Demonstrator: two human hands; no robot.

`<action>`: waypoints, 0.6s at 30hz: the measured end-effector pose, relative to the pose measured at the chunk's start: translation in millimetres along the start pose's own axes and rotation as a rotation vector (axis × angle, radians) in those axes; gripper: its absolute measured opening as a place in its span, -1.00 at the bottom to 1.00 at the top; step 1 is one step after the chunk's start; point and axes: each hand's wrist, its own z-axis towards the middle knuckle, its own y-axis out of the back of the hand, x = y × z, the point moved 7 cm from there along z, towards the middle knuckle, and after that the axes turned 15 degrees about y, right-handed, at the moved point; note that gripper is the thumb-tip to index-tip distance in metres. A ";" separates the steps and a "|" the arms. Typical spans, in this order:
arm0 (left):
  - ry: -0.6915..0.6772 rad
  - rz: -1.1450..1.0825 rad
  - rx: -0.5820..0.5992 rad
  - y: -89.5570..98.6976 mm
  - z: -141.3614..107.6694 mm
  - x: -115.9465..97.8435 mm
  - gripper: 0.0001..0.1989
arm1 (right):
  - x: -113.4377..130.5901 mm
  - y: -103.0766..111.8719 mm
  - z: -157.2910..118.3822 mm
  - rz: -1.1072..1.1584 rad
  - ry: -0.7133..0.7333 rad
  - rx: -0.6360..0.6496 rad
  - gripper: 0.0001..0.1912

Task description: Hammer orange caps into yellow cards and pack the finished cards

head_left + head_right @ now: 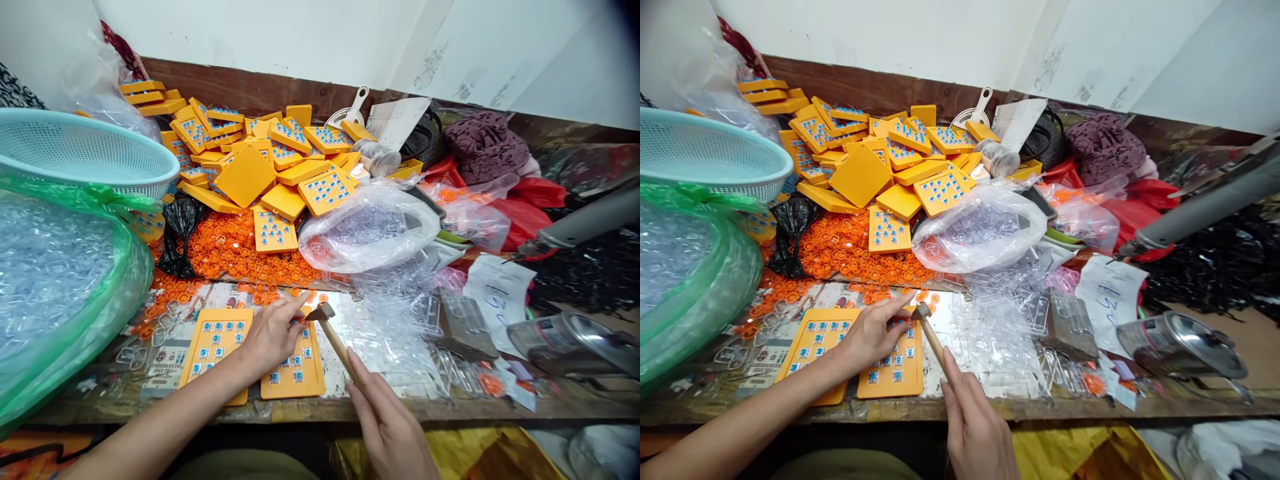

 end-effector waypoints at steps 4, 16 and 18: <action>0.111 -0.052 0.075 7.1 18.1 10.5 -0.50 | -7.0 11.8 -2.5 0.089 -0.149 -0.206 -0.59; 0.055 0.158 0.167 10.2 51.0 -0.4 -0.79 | -33.3 -0.4 -22.6 0.236 -0.416 -0.270 -0.49; 0.071 0.092 0.232 10.9 37.6 1.3 -0.84 | -33.9 -0.3 -25.7 0.224 -0.415 -0.255 -0.50</action>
